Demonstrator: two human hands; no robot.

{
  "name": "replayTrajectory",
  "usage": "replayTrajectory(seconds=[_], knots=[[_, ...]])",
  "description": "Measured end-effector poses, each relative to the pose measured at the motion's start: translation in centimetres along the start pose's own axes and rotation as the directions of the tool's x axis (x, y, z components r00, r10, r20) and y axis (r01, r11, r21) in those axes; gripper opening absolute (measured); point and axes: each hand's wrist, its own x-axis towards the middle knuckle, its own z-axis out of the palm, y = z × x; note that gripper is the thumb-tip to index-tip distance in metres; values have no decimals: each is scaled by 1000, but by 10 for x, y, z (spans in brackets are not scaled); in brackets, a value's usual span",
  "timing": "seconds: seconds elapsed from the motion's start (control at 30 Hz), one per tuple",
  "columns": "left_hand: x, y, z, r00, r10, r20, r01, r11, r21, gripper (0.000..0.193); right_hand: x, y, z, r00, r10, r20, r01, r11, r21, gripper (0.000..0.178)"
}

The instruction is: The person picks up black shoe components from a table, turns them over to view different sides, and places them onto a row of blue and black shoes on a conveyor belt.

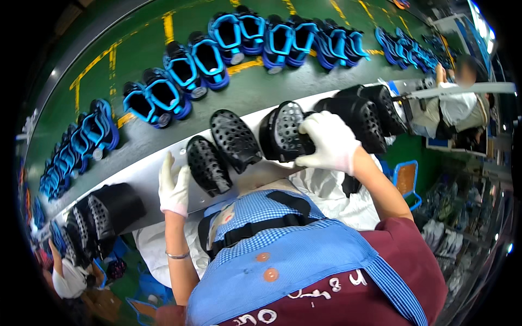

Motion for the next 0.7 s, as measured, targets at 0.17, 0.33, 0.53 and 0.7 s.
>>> replayTrajectory(seconds=[0.17, 0.33, 0.53, 0.7], knots=[[2, 88, -9, 957, 144, 253, 79, 709, -700, 65, 32, -54, -43, 959, -245, -144, 279, 909, 310, 57], [4, 118, -35, 815, 274, 511, 512, 71, -856, 67, 91, -116, -22, 908, -412, -80, 368, 690, 623, 55], [34, 62, -45, 991, 77, 109, 97, 140, -985, 58, 152, -162, 24, 940, -311, 137, 152, 746, 649, 60], [80, 31, -59, 983, -185, 7, 29, 117, -993, 35, 194, -197, 43, 938, -218, 271, 24, 819, 574, 50]])
